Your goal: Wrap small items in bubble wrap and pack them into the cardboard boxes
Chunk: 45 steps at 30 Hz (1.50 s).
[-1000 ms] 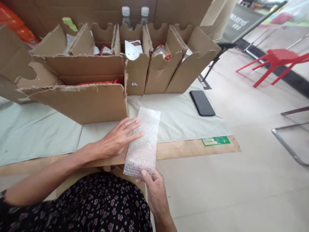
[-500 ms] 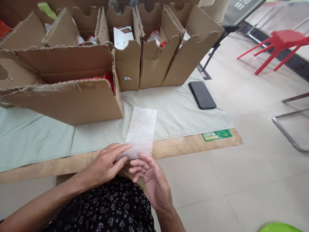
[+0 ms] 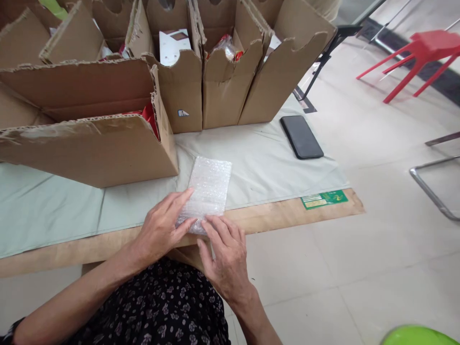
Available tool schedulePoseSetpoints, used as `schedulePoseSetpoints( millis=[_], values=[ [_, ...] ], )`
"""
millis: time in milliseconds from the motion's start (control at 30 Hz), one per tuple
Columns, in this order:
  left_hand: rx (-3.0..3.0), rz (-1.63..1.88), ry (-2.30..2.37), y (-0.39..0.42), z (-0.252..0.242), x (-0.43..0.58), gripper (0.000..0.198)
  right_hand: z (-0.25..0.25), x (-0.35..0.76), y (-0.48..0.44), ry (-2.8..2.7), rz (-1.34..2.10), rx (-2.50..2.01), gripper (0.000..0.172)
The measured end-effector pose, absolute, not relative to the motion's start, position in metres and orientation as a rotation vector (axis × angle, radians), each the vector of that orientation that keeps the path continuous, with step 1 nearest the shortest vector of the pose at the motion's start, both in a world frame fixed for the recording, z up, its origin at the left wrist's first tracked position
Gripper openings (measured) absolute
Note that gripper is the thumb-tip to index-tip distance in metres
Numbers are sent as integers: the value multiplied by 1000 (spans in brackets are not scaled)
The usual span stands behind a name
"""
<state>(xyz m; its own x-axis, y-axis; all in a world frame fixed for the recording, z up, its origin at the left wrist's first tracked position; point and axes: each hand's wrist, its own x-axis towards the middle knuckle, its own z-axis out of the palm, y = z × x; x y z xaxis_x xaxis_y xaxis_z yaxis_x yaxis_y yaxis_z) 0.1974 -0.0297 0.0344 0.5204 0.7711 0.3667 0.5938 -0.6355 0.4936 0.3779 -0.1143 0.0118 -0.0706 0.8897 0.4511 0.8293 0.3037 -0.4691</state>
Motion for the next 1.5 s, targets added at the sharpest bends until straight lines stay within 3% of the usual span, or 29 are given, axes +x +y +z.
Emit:
schedulePoseSetpoints(
  millis=[300, 467, 633, 800, 1033, 1300, 1433, 1500],
  values=[
    [2592, 715, 890, -44, 32, 175, 31, 17, 386, -107, -1918, 67, -1530, 24],
    [2295, 795, 911, -42, 35, 183, 29, 25, 394, -108, -1871, 173, -1471, 25],
    [2255, 753, 1131, -36, 38, 192, 28, 27, 398, -117, -1752, -61, -1514, 36],
    [2400, 763, 1250, -34, 32, 194, 28, 22, 392, -107, -1985, -4, -1490, 27],
    [2439, 791, 959, -43, 42, 177, 28, 23, 394, -93, -1934, 133, -1425, 23],
    [2470, 873, 1223, -6, 28, 201, 20, 18, 395, -95, -1955, -84, -1557, 25],
    [2127, 1022, 1257, -26, 42, 193, 23, 15, 398, -88, -1847, -10, -1575, 25],
    [1786, 937, 1235, -43, 51, 186, 24, 20, 396, -88, -1684, 98, -1563, 24]
  ],
)
